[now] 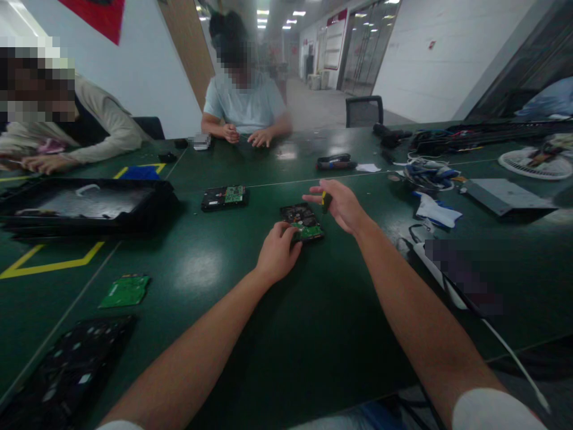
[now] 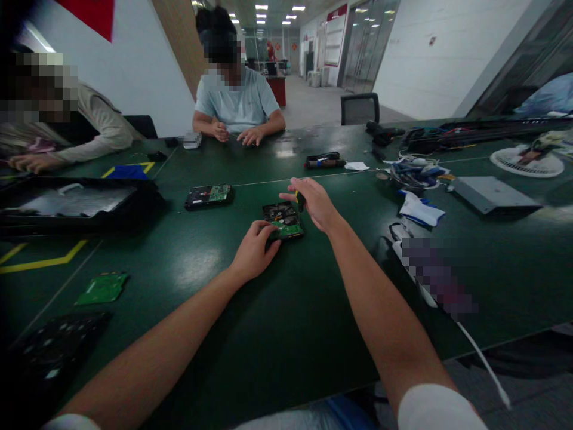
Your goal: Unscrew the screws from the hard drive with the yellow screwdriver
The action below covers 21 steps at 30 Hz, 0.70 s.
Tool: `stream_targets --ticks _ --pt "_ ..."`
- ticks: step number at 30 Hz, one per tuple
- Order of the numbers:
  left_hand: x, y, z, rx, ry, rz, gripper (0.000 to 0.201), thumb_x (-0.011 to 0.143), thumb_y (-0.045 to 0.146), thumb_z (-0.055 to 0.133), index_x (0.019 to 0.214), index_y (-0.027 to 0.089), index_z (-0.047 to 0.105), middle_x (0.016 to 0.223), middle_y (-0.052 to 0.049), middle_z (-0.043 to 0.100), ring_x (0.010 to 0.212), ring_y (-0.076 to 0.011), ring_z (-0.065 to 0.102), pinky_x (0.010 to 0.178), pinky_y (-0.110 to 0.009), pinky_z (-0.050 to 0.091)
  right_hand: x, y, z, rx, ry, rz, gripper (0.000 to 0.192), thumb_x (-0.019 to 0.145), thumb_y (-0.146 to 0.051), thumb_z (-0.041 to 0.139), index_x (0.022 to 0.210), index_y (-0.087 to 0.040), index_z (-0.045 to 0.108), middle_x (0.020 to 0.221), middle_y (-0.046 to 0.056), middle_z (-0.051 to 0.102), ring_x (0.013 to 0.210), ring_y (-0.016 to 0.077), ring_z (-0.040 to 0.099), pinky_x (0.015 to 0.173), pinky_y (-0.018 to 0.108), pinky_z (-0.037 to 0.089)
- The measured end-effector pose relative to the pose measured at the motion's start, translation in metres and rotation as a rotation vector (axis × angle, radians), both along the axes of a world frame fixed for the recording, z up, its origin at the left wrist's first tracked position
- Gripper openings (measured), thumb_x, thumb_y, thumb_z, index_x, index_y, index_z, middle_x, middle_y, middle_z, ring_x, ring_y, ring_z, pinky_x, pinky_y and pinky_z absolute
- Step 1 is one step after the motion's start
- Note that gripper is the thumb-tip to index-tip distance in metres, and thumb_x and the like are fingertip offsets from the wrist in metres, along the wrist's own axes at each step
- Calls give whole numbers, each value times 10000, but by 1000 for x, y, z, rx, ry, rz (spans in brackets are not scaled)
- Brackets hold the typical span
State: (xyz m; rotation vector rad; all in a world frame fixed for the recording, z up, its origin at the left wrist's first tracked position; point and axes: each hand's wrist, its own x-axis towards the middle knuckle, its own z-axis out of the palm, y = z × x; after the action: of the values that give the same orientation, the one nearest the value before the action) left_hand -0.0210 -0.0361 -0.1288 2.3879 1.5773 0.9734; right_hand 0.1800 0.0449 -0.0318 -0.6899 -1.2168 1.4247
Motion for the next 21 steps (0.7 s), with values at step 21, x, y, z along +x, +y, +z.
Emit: stream_targets --ticks 21 --pt "-1 1 -1 6 -1 -12 350 1002 295 641 1339 202 626 1372 -159 536 1227 -324 626 1072 -537 570 3 2 0 64 -115 -31 578 904 -790 638 750 -233 658 615 -36 542 551 129 573 578 282 446"
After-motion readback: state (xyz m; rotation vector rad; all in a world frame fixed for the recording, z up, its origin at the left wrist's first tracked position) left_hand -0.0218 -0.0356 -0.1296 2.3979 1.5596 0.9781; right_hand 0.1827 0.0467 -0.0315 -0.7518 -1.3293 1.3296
